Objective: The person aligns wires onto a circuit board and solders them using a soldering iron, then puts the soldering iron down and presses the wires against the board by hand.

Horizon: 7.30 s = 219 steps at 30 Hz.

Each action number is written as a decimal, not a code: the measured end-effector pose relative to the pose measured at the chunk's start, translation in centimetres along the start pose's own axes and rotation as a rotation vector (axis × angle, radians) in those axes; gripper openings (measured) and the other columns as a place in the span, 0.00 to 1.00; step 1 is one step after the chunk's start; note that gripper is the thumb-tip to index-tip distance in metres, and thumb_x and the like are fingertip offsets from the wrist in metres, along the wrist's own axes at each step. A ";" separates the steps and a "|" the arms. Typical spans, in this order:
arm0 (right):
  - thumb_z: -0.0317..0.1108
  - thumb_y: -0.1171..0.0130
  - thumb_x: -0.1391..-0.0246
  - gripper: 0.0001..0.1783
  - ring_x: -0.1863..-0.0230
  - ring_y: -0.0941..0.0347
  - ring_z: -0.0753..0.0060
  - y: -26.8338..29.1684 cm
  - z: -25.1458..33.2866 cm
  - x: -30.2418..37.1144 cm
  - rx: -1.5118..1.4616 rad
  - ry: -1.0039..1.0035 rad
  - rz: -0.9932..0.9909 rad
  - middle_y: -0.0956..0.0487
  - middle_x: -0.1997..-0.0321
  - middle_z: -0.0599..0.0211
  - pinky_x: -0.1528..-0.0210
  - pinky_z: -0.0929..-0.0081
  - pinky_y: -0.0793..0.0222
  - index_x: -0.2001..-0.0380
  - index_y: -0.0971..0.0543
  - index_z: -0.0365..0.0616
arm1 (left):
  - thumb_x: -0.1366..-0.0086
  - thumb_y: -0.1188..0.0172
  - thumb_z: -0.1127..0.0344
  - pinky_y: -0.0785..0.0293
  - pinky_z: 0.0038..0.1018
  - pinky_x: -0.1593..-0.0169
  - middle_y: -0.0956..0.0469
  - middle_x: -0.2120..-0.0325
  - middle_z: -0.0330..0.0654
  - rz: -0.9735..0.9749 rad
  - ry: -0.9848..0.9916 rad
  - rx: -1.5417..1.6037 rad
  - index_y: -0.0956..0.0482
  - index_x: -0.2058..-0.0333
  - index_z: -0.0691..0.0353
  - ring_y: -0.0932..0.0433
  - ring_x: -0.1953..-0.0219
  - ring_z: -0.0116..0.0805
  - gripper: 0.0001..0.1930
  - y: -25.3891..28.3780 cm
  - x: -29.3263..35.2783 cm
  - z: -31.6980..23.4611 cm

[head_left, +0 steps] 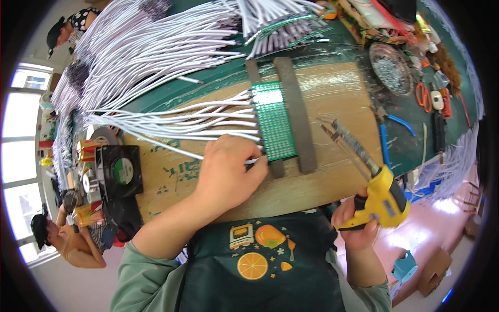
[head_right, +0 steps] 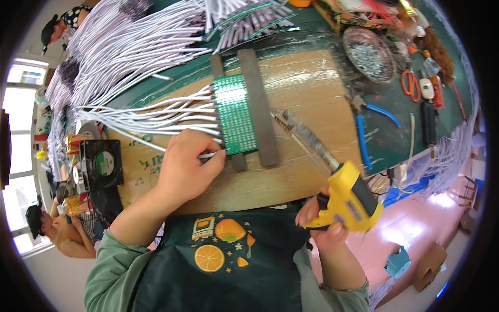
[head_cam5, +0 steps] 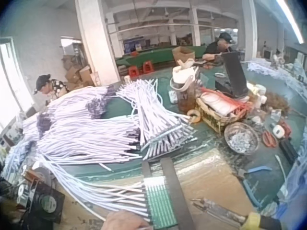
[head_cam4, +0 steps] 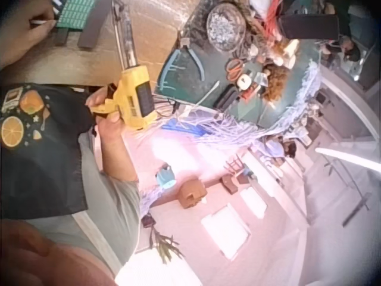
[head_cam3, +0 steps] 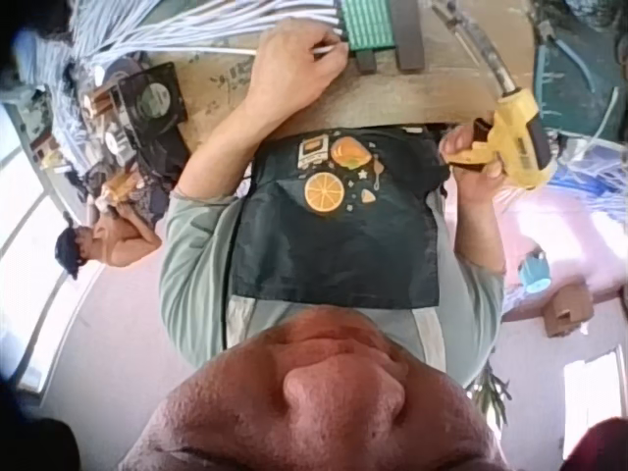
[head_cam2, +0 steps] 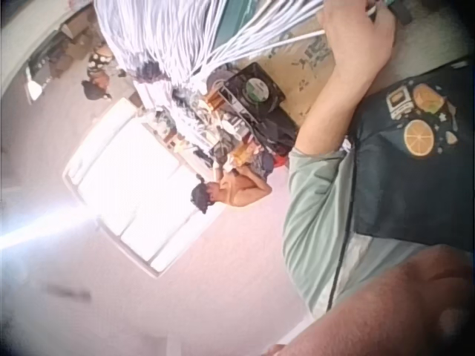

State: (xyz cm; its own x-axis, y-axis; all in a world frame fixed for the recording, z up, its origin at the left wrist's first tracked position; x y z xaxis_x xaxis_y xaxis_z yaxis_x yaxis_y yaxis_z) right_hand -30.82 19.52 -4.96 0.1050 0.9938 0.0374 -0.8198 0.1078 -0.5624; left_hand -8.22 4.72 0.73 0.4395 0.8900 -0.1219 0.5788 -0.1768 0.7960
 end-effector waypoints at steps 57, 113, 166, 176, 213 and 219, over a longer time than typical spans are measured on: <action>0.36 0.38 0.43 0.26 0.54 0.26 0.73 7.1 12.9 -9.5 0.958 0.321 -0.808 0.22 0.54 0.67 0.53 0.77 0.31 0.42 0.29 0.38 | 0.41 0.38 0.56 0.30 0.38 0.52 0.21 0.65 0.50 0.028 0.052 0.009 0.18 0.61 0.65 0.25 0.57 0.49 0.17 2.0 -7.9 5.8; 0.40 0.45 0.46 0.13 0.61 0.25 0.44 -19.5 0.5 -20.9 1.924 -0.152 0.735 0.20 0.66 0.49 0.59 0.54 0.30 0.67 0.20 0.41 | 0.42 0.38 0.64 0.29 0.34 0.63 0.24 0.72 0.50 0.088 0.093 0.404 0.22 0.71 0.68 0.25 0.69 0.43 0.11 3.3 -6.0 4.8; 0.29 0.40 0.44 0.19 0.58 0.22 0.71 -8.0 -2.6 -13.3 0.216 -0.539 -0.005 0.21 0.53 0.67 0.50 0.71 0.26 0.49 0.28 0.39 | 0.48 0.32 0.62 0.30 0.40 0.58 0.25 0.74 0.45 0.062 -0.039 0.119 0.23 0.74 0.61 0.25 0.64 0.47 0.11 0.4 -1.7 2.5; 0.28 0.38 0.46 0.20 0.58 0.22 0.71 -8.9 -2.6 -14.9 0.321 -0.521 -0.010 0.20 0.56 0.64 0.55 0.67 0.23 0.50 0.27 0.39 | 0.46 0.35 0.64 0.30 0.39 0.57 0.23 0.73 0.43 -0.147 -0.044 0.137 0.23 0.74 0.64 0.24 0.65 0.47 0.10 2.2 -1.4 2.4; 0.26 0.38 0.48 0.15 0.64 0.25 0.73 -10.0 -1.4 -10.8 0.322 -0.164 -0.041 0.21 0.62 0.64 0.63 0.75 0.28 0.56 0.25 0.36 | 0.39 0.37 0.67 0.25 0.23 0.64 0.21 0.71 0.41 0.130 0.686 1.563 0.22 0.64 0.66 0.23 0.70 0.27 0.09 -5.0 2.4 2.4; 0.26 0.39 0.48 0.10 0.77 0.29 0.80 -10.3 -2.9 -9.9 0.446 -0.221 0.001 0.22 0.68 0.68 0.78 0.83 0.34 0.61 0.23 0.39 | 0.38 0.40 0.69 0.24 0.24 0.62 0.20 0.70 0.42 0.220 0.618 1.596 0.22 0.62 0.68 0.22 0.70 0.28 0.08 -4.8 2.0 2.2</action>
State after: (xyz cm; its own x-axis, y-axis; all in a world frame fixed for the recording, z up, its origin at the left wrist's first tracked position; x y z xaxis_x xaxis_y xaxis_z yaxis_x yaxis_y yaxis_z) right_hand -21.79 8.53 -1.95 0.0218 0.9710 0.2379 -0.9858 0.0605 -0.1565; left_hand -8.65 6.47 -4.65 0.5111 0.7432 0.4318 0.7727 -0.1773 -0.6094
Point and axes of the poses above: each hand's wrist, its own x-axis away from the middle knuckle, its own y-axis out of the back of the hand, z = x × y, the point moved 7 cm from there along -x, towards the middle knuckle
